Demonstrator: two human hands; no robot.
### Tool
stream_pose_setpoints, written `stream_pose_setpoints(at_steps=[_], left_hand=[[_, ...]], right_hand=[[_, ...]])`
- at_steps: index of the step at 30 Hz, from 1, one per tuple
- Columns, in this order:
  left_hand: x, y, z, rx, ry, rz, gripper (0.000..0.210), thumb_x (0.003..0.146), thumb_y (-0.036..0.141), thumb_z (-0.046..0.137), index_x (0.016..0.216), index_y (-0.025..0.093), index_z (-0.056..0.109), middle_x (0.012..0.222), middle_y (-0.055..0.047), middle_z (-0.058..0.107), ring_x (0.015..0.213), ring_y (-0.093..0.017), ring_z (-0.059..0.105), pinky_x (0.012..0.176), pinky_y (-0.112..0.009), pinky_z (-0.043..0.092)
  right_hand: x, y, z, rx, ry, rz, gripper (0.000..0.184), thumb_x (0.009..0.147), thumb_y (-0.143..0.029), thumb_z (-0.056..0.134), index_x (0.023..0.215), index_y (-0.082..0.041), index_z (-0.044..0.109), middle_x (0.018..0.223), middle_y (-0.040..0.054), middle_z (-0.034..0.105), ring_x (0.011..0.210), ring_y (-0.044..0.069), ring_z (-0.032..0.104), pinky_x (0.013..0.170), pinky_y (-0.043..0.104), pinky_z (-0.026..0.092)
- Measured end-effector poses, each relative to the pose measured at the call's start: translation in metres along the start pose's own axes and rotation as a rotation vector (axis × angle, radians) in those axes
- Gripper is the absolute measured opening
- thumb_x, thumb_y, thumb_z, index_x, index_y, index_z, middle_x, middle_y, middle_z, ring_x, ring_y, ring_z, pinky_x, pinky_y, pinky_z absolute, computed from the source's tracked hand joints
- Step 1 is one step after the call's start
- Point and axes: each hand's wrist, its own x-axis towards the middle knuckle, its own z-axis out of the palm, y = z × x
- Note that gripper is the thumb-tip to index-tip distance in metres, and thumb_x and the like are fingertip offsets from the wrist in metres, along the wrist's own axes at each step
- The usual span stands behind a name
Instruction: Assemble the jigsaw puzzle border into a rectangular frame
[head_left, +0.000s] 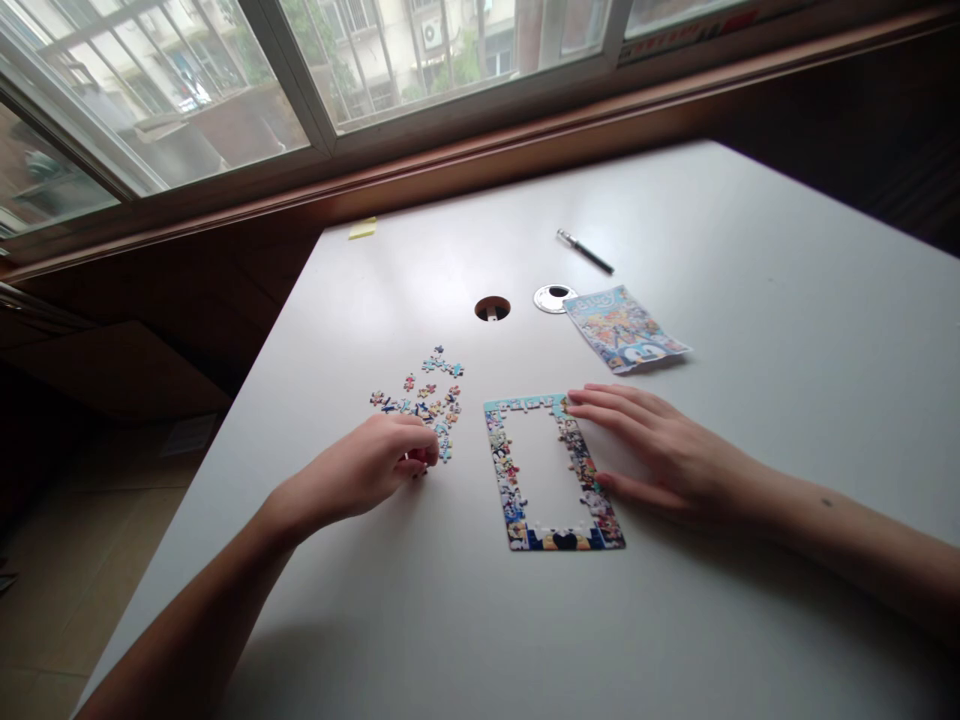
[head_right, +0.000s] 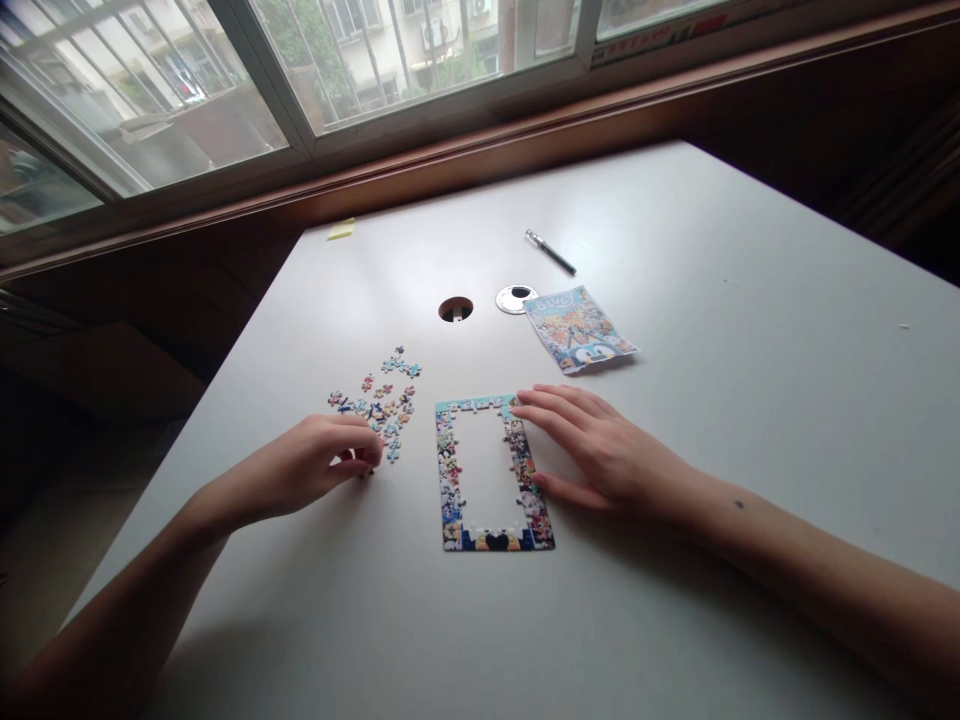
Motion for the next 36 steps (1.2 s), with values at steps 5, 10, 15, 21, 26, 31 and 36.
stream_pose_setpoints(at_steps=[5,10,15,21,26,31,36], left_hand=[[0.000,-0.002,0.000,0.069,-0.028,-0.029,0.017,0.089,0.008,0.057,0.080,0.020,0.064,0.083,0.000,0.066,0.078,-0.014,0.059,0.067,-0.023,0.044],[0.001,0.000,-0.003,0.105,-0.014,0.000,0.017,0.092,0.011,0.058,0.082,0.021,0.068,0.080,0.000,0.067,0.077,-0.014,0.060,0.068,-0.024,0.044],[0.007,-0.007,0.001,0.217,0.215,0.011,0.023,0.102,0.026,0.052,0.114,0.024,0.071,0.113,-0.007,0.070,0.106,-0.023,0.062,0.090,-0.035,0.051],[0.015,-0.034,0.012,0.418,0.261,-0.045,0.042,0.105,0.025,0.042,0.145,0.029,0.053,0.151,-0.010,0.049,0.136,-0.030,0.047,0.109,-0.049,0.046],[0.016,-0.036,0.010,0.335,0.292,-0.018,0.031,0.105,0.027,0.043,0.125,0.026,0.067,0.131,-0.009,0.062,0.120,-0.027,0.057,0.097,-0.042,0.053],[0.016,-0.037,0.006,0.245,0.308,-0.008,0.026,0.104,0.024,0.045,0.110,0.022,0.071,0.117,-0.009,0.066,0.108,-0.024,0.060,0.094,-0.040,0.052],[0.016,-0.041,0.007,0.201,0.332,-0.007,0.024,0.102,0.024,0.047,0.105,0.022,0.071,0.112,-0.009,0.064,0.101,-0.022,0.061,0.087,-0.036,0.053]], right_hand=[[-0.001,0.000,0.000,0.002,-0.007,0.005,0.071,0.089,-0.036,0.066,0.153,-0.027,0.038,0.155,0.0116,0.050,0.144,0.034,0.043,0.115,0.058,0.042],[-0.001,0.000,0.000,-0.018,-0.020,-0.002,0.069,0.090,-0.036,0.064,0.153,-0.026,0.037,0.155,0.0127,0.049,0.145,0.034,0.043,0.115,0.059,0.042],[-0.001,0.001,0.001,-0.011,-0.011,-0.004,0.071,0.089,-0.036,0.065,0.154,-0.028,0.036,0.155,0.0125,0.049,0.144,0.034,0.043,0.114,0.060,0.043],[0.000,0.000,0.000,0.010,0.007,0.007,0.069,0.089,-0.036,0.065,0.153,-0.028,0.039,0.154,0.0111,0.050,0.144,0.034,0.044,0.115,0.058,0.043],[0.000,-0.001,0.000,0.013,0.005,0.015,0.070,0.089,-0.036,0.066,0.153,-0.029,0.039,0.154,0.0104,0.050,0.144,0.034,0.045,0.115,0.058,0.042],[0.000,-0.001,0.000,-0.004,-0.003,0.001,0.070,0.090,-0.036,0.065,0.154,-0.028,0.037,0.155,0.0119,0.049,0.144,0.034,0.044,0.115,0.060,0.043],[0.000,0.000,0.000,0.001,0.007,-0.001,0.070,0.089,-0.035,0.066,0.153,-0.028,0.039,0.154,0.0113,0.050,0.144,0.034,0.045,0.115,0.059,0.043]])
